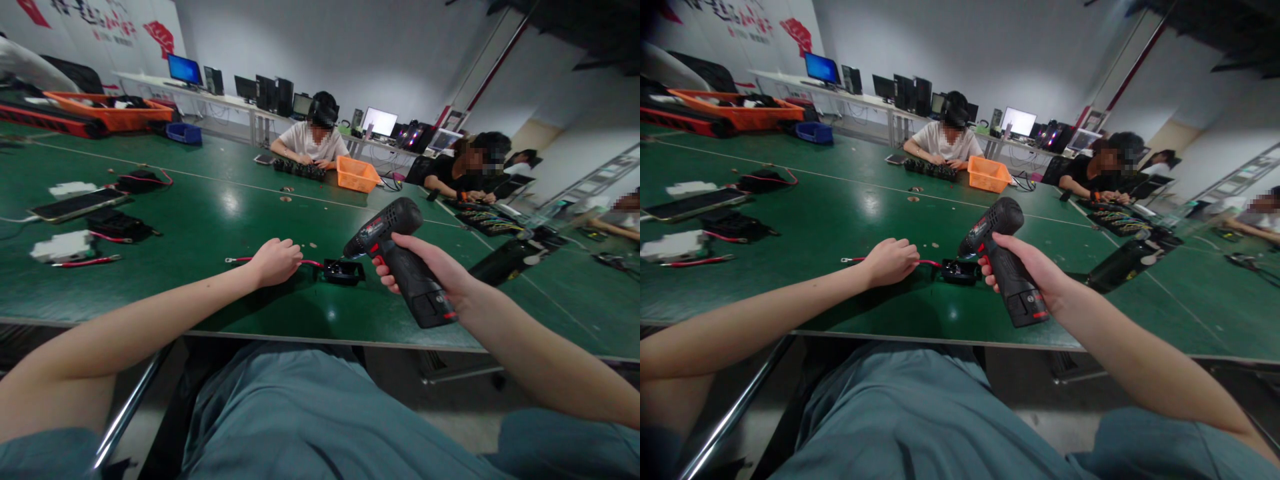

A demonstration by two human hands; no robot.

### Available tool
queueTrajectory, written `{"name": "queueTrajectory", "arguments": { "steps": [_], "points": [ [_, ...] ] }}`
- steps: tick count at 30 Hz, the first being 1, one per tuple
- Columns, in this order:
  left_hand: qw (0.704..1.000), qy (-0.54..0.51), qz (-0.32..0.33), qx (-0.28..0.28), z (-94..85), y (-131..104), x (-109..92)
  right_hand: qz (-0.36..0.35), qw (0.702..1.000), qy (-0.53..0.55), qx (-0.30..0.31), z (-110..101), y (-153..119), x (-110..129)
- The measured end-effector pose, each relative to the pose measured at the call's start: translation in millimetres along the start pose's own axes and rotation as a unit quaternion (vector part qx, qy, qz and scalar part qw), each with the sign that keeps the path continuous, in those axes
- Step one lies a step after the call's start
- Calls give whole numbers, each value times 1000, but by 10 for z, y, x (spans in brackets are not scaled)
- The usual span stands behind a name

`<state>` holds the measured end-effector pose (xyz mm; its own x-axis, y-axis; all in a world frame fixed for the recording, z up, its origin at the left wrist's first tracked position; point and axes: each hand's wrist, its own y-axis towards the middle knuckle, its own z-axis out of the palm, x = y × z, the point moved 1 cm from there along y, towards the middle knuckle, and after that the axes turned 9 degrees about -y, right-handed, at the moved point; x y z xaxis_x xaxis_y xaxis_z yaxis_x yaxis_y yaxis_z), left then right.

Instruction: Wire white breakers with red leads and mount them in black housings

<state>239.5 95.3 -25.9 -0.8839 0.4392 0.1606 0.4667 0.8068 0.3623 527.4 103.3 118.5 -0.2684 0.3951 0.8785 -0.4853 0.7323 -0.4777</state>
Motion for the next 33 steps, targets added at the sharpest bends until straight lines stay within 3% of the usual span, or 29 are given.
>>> {"name": "queueTrajectory", "arguments": {
  "steps": [33],
  "points": [
    [1000, -3, 3, 1, -9, 7, -6, 16, 1000, 6, -6, -4, 3, -19]
  ]
}}
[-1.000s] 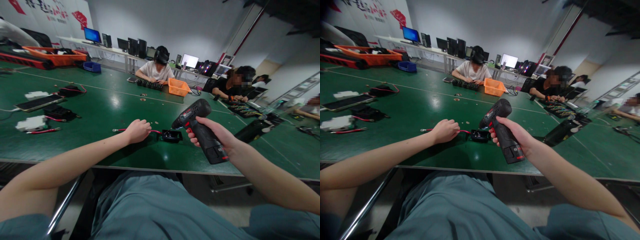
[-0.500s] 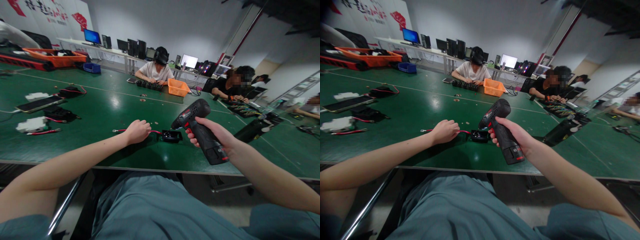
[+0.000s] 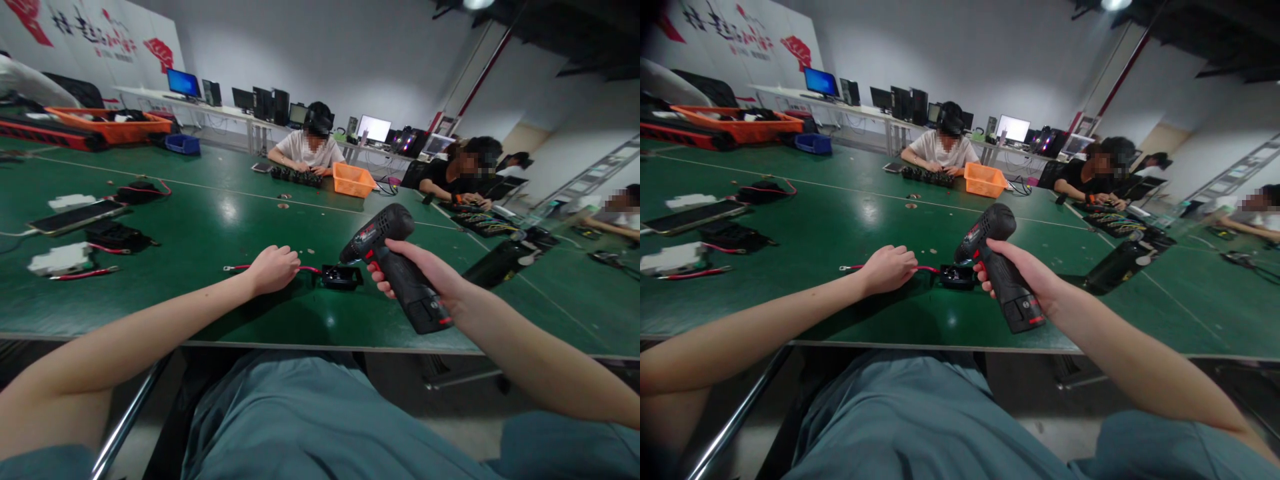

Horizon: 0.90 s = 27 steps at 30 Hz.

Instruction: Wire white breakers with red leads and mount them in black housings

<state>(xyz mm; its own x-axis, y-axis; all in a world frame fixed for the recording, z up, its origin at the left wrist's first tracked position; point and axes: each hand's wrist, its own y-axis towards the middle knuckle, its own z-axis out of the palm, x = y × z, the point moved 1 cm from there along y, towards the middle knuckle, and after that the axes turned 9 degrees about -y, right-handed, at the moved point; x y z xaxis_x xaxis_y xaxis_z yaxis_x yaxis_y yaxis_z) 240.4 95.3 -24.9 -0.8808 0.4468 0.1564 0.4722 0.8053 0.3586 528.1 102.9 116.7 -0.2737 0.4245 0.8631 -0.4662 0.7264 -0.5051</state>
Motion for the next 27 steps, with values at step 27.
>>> {"name": "queueTrajectory", "arguments": {
  "steps": [27],
  "points": [
    [1000, -14, -6, -12, -7, 8, 2, 4, 999, 18, 36, 0, -18, -4]
  ]
}}
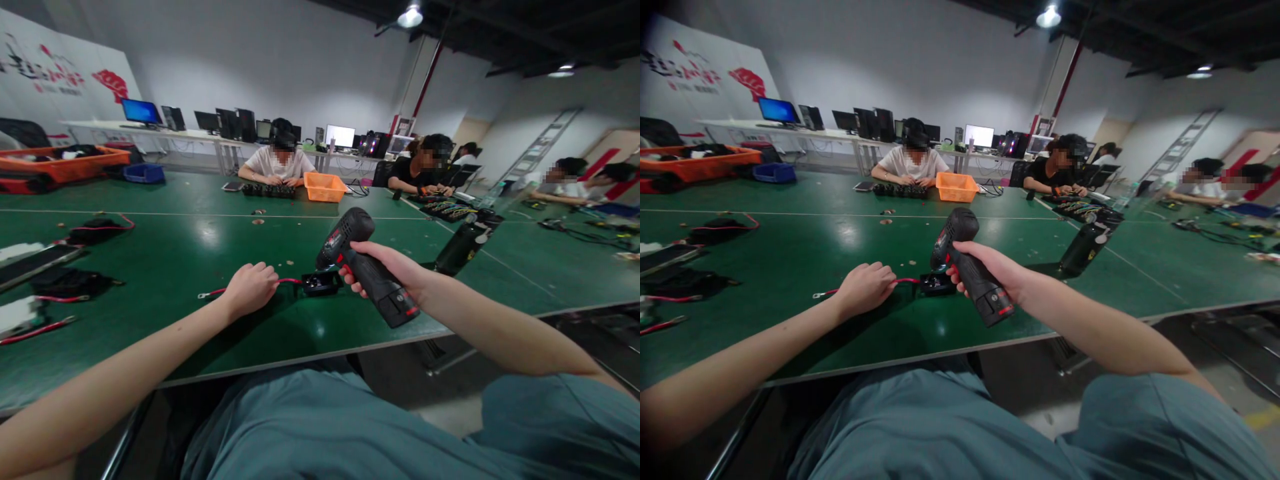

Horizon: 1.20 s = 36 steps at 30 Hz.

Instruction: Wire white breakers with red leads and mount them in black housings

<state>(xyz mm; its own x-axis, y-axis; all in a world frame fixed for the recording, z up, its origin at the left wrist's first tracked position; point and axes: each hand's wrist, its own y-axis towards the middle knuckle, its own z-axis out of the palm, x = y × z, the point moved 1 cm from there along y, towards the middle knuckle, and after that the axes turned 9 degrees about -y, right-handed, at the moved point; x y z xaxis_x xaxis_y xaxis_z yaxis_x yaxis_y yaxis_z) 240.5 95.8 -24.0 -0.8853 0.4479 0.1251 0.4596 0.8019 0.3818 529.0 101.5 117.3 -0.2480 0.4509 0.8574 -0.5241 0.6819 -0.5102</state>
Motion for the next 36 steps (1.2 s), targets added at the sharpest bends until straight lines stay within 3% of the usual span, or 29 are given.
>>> {"name": "queueTrajectory", "arguments": {
  "steps": [15, 23, 31, 36],
  "points": [
    [1000, 18, 17, -14, 19, -5, 7, -4, 1000, -8, -2, 27, -84, -7],
    [1000, 21, 4, -6, 33, 0, 12, -70, 997, -1, -29, -52, -166, 18],
    [1000, 12, -12, -4, -7, 24, -7, -139, 979, -66, -132, -401, 60, 16],
    [999, 29, 18, 7, -28, -3, -8, -153, 938, -240, -196, -736, 381, -105]
  ]
}}
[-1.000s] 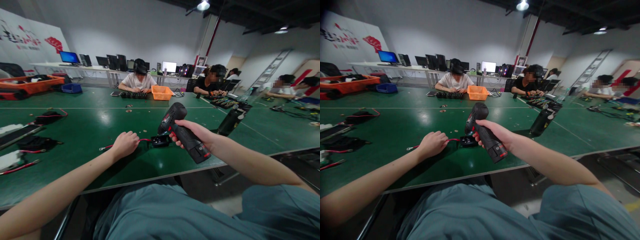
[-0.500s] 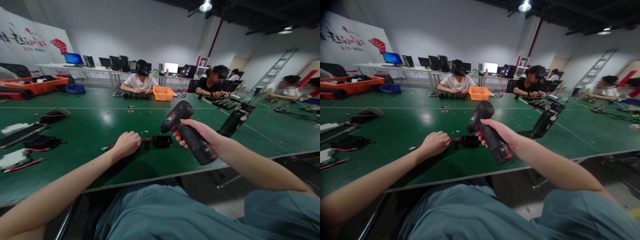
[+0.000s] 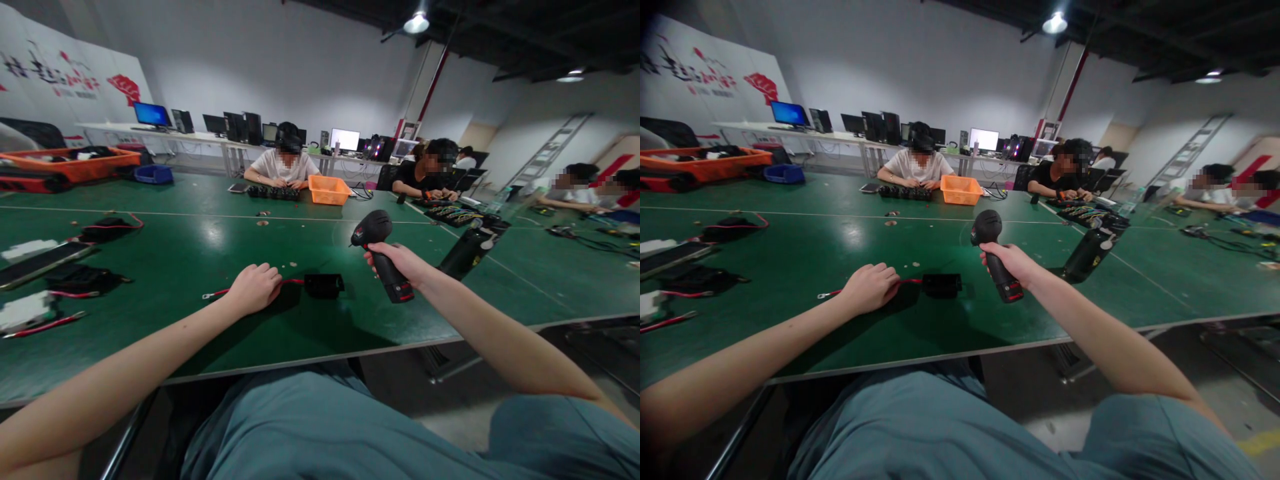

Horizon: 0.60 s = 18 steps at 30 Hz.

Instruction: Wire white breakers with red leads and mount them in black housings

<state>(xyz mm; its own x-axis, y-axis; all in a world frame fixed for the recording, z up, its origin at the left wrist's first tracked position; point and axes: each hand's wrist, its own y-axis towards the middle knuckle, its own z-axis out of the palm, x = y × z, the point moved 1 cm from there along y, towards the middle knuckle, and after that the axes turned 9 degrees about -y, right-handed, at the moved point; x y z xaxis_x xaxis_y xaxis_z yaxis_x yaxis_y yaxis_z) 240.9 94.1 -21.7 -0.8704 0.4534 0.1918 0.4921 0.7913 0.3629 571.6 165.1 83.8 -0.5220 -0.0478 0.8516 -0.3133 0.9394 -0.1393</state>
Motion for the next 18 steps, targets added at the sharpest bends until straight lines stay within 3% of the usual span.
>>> {"name": "queueTrajectory", "arguments": {
  "steps": [3, 5, 9, 11, 18],
  "points": [
    [1000, 1, 6, 1, 9, -13, 6, -5, 997, -68, -22, -21, 190, -198],
    [1000, -3, 6, -5, 23, -17, 12, -21, 982, -177, -64, -19, 305, -311],
    [1000, -4, 9, -19, 48, -23, 24, -71, 881, -449, -131, 40, 480, -488],
    [1000, 9, 13, -17, 50, -28, 25, -70, 865, -483, -116, 75, 550, -557],
    [1000, 2, 24, -15, 37, -28, 35, -29, 855, -511, -80, 72, 769, -668]
  ]
}}
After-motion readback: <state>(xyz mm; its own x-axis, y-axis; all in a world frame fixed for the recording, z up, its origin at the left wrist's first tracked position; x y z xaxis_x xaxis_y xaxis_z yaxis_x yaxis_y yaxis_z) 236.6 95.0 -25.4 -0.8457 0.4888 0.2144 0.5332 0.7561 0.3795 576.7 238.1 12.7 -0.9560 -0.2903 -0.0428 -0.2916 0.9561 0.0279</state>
